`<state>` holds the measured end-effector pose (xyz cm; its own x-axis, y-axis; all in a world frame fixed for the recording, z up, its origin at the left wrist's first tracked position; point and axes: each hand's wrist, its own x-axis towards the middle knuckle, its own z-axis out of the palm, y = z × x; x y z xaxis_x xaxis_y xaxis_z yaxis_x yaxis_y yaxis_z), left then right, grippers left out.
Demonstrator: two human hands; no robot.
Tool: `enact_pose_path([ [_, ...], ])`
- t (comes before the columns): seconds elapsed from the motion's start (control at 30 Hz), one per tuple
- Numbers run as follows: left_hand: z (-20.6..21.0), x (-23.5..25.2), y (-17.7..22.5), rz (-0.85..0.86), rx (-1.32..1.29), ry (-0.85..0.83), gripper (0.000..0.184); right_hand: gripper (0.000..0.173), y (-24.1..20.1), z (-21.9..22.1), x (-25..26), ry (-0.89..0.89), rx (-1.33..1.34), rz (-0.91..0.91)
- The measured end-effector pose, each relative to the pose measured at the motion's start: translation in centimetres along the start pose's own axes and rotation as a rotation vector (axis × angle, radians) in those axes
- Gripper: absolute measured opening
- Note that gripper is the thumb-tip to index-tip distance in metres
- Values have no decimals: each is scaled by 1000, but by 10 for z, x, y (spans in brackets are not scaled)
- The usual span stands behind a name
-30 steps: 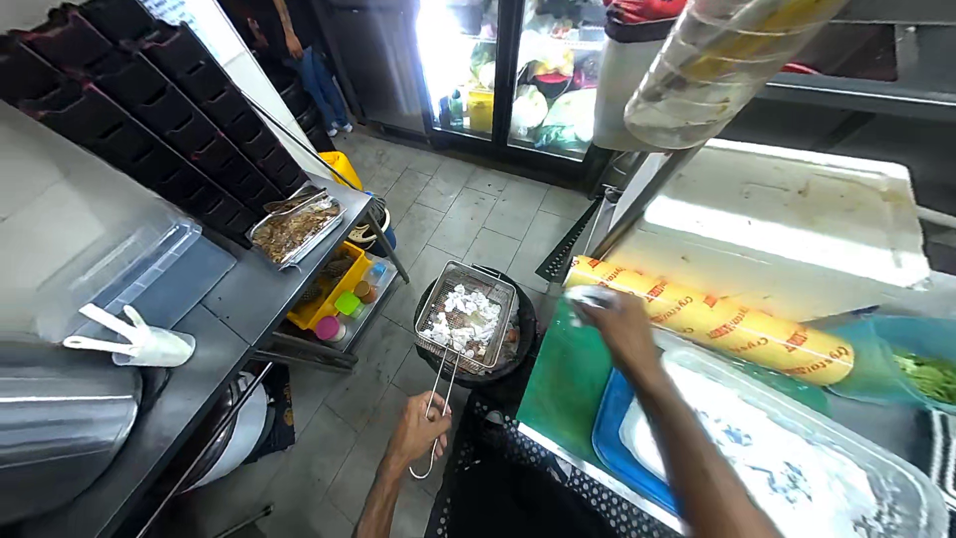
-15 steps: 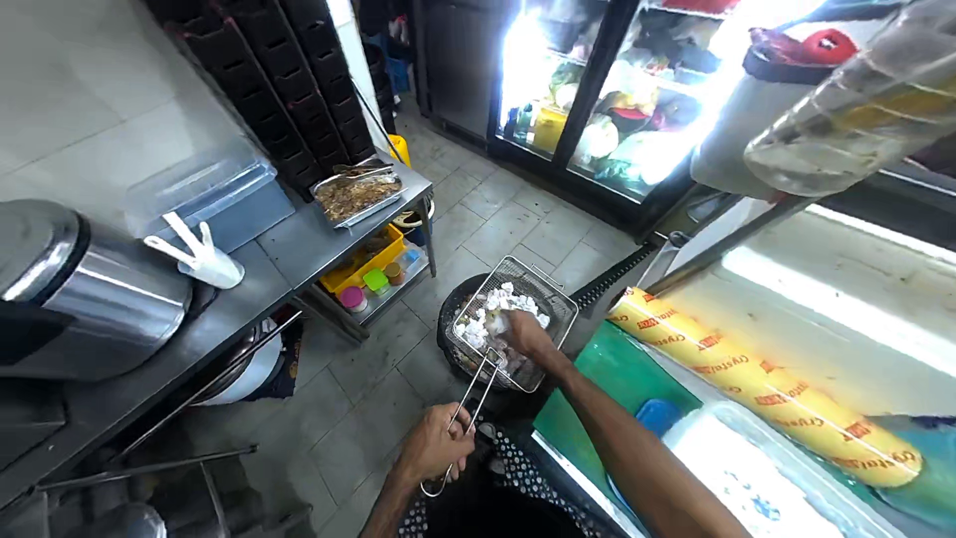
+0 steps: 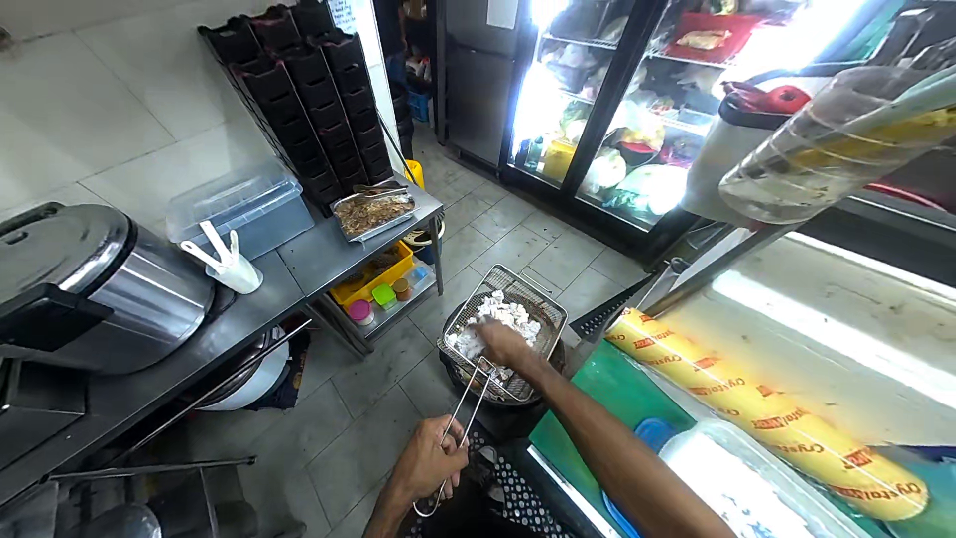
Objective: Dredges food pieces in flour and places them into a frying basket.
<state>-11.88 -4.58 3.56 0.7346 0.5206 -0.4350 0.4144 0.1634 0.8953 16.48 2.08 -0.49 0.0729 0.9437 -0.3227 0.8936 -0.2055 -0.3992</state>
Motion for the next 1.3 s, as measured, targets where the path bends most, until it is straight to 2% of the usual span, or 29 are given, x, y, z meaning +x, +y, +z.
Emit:
enact_pose_path([
  [0.1, 2, -3, 1, 8, 1, 16, 22, 65, -3, 14, 1, -284, -140, -46],
  [0.2, 8, -4, -7, -14, -44, 32, 21, 41, 5, 8, -8, -410, -230, -67],
  [0.27, 11, -1, -11, -38, -45, 30, 23, 34, 20, -7, -15, -316, -157, -17],
  [0.4, 16, 5, -12, -55, -55, 31, 22, 39, 47, -46, -23, -7, 175, 3],
  [0.5, 15, 11, -9, -50, -81, 36, 20, 42, 35, -79, -35, 72, 321, -16],
  [0.6, 18, 14, -7, -45, -78, 27, 21, 31, 33, -85, -39, 201, 401, 78],
  [0.67, 21, 14, -5, -34, -63, 20, 21, 33, 47, -66, -25, 181, 258, 228],
  [0.7, 22, 13, -3, -32, -53, 15, 21, 43, 54, -53, -16, 126, 156, 306],
  [0.77, 25, 12, 2, -23, -26, 1, 22, 73, 59, -30, -7, 13, 26, 431],
  [0.83, 29, 13, 5, -14, 0, -10, 22, 84, 48, -20, -10, -13, -9, 440],
  [0.9, 29, 18, 2, -4, 21, -14, 23, 71, 35, -15, -16, -25, -8, 280],
  [1.0, 29, 24, -5, 16, -14, -4, 22, 50, 37, -6, -16, -135, 59, -89],
  [1.03, 29, 24, -5, 17, -33, 0, 21, 44, 38, -7, -18, -142, 86, -97],
  [1.1, 28, 22, -4, 17, -52, 0, 21, 39, 40, -16, -26, -68, 62, 104],
  [1.2, 28, 21, 1, 16, -28, -15, 21, 47, 51, -25, -30, 14, -22, 426],
  [1.23, 29, 21, 3, 21, -17, -21, 21, 52, 55, -25, -30, 3, -42, 452],
  [1.3, 28, 23, 6, 28, -6, -27, 20, 61, 55, -28, -31, -57, -18, 383],
])
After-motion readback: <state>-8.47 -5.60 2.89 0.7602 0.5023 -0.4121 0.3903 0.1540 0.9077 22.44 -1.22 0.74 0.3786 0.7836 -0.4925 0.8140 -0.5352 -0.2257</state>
